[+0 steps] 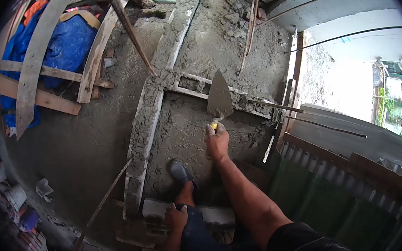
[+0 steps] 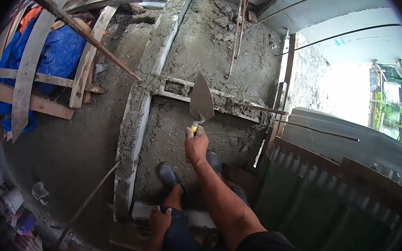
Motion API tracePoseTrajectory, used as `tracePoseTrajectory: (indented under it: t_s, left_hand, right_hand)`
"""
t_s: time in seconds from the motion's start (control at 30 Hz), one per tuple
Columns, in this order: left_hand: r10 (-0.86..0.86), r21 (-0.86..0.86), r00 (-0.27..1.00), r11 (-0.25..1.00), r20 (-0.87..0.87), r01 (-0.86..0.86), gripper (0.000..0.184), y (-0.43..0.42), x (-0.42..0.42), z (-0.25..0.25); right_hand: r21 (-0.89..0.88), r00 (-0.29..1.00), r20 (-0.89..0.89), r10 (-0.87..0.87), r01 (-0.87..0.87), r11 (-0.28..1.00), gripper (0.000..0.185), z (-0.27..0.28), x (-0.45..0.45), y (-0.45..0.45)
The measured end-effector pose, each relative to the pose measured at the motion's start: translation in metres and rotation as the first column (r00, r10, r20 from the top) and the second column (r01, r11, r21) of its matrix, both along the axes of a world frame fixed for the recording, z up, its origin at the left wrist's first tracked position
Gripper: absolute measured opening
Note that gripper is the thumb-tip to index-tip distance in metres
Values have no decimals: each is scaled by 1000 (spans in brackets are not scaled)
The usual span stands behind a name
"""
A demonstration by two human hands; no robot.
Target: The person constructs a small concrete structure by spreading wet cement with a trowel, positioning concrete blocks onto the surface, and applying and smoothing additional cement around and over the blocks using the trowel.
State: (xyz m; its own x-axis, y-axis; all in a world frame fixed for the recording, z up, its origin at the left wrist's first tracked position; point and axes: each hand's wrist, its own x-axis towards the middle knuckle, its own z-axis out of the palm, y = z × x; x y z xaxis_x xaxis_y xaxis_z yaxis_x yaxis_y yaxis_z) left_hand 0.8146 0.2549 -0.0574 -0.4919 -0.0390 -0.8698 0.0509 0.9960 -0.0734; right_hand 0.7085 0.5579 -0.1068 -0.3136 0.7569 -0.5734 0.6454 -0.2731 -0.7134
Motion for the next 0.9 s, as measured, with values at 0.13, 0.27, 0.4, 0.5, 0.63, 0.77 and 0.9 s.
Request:
tracePoseTrajectory:
  t_s: [0.13,0.27,0.4,0.5,0.63,0.77,0.9]
  left_hand:
    - [-6,-30,995,1000,-95,3,64,10,-10,6]
    - [45,-51,995,997,-92,-50,63,38,-17,9]
    - [98,-6,974,995,-205,-101,59,83,-10,-2]
    - [126,188,917,980,-379,-57,55,136,-25,22]
    - [364,589,839,805,-404,-66,46,218,-74,68]
    - [465,668,883,677,-64,-308,43,281,-92,34]
    - [-14,532,982,842,188,-89,40,326,-84,-22]
  right_hand:
    - [53,941,-49,336,-333,941,29,104,49,53]
    - [84,745,238,623,-655,751,30,151,75,115]
    - [19,639,181,748,-762,647,29,222,42,180]
    - [155,595,109,796,-802,578,30,288,6,257]
    - [139,503,317,804,-863,485,31,278,-24,369]
    - [162,416,447,792,-908,385,39,169,-38,423]
    - [15,348,552,758,-913,408,47,91,-58,433]
